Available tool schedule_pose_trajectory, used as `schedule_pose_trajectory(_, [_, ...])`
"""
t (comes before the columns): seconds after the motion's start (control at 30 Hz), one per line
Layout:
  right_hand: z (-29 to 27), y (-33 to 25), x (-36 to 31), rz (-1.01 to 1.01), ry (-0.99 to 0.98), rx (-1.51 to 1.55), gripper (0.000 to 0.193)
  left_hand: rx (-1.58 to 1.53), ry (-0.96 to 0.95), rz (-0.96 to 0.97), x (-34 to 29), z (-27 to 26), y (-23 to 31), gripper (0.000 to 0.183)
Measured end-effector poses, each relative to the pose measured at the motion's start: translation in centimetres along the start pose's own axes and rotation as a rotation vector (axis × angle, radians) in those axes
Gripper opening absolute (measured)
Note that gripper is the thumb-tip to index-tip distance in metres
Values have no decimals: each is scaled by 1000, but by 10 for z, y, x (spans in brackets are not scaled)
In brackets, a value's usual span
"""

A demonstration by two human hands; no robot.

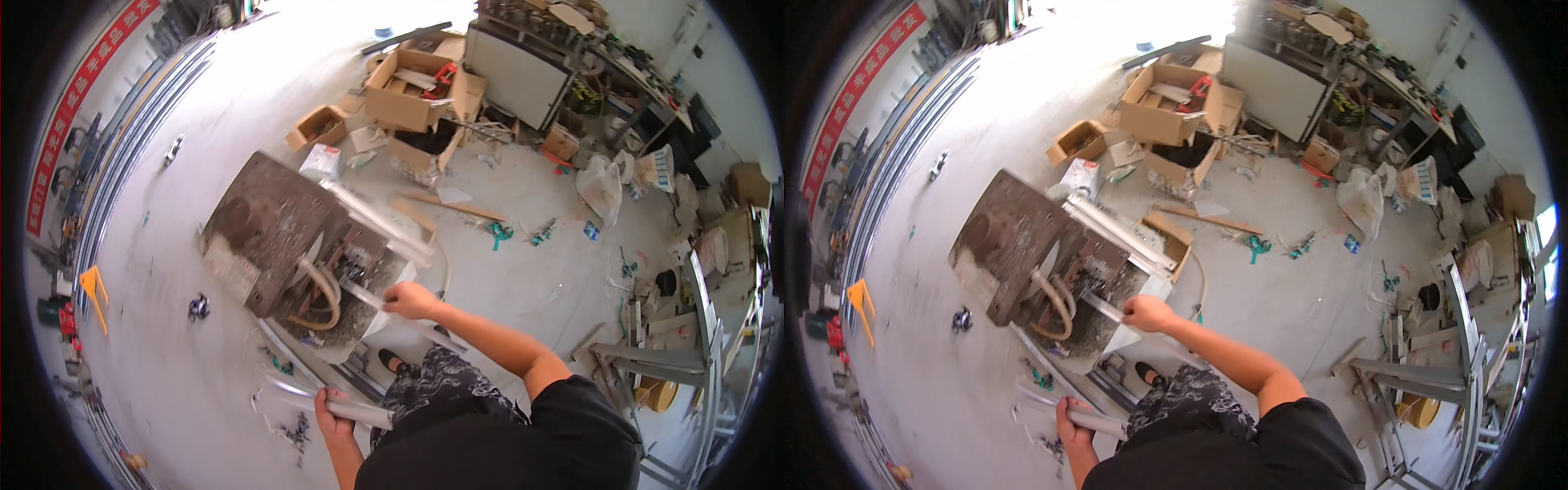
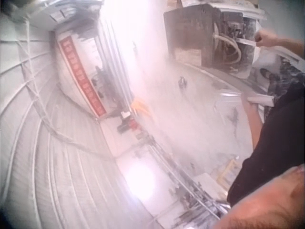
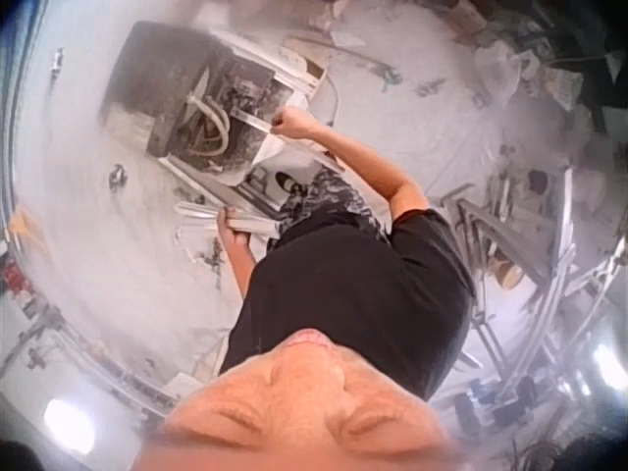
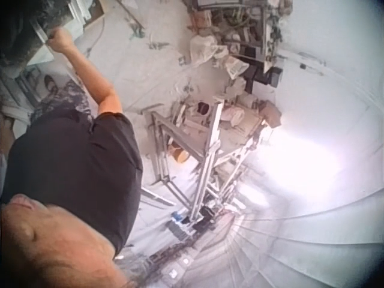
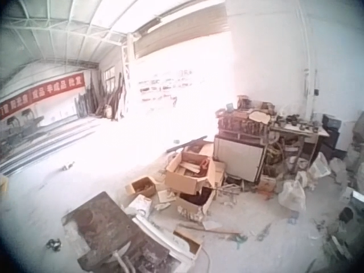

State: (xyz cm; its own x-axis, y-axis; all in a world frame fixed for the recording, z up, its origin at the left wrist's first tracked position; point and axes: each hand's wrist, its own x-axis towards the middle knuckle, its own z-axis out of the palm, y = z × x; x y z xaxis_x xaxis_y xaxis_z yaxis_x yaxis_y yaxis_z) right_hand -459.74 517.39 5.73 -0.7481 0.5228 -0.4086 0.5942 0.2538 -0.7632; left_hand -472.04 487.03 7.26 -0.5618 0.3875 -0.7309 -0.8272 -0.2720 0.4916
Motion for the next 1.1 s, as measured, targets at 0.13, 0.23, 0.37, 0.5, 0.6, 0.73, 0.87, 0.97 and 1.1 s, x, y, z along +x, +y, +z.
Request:
schedule_pose_trajectory(0.13, [-11,19,-47,125,-84,-320,22,-13,-91,-33,17,3,6,13])
schedule_pose_trajectory(0.23, [-26,20,-105,92,101,-259,18,5,-97,-4,19,0,13,13])
schedule_pose_trajectory(0.37, [-63,7,-159,155,84,457,19,-17,-48,-24,20,-5,20,13])
schedule_pose_trajectory(0.5, [-75,5,-177,327,-262,1391,26,-32,-47,-63,25,-1,21,12])
schedule_pose_trajectory(0.6, [-42,13,-178,359,-144,869,20,-2,-71,-77,30,4,20,12])
schedule_pose_trajectory(0.73, [-18,0,-155,124,115,496,18,-14,-86,-87,30,13,21,11])
schedule_pose_trajectory(0.87, [-20,3,-113,213,-117,529,25,65,-69,-26,23,20,19,12])
schedule_pose_trajectory(0.97, [-17,21,-82,156,-134,517,24,43,-34,-35,17,26,14,12])
schedule_pose_trajectory(1.1, [-32,27,-58,163,-197,562,25,-2,-19,-11,6,28,12,11])
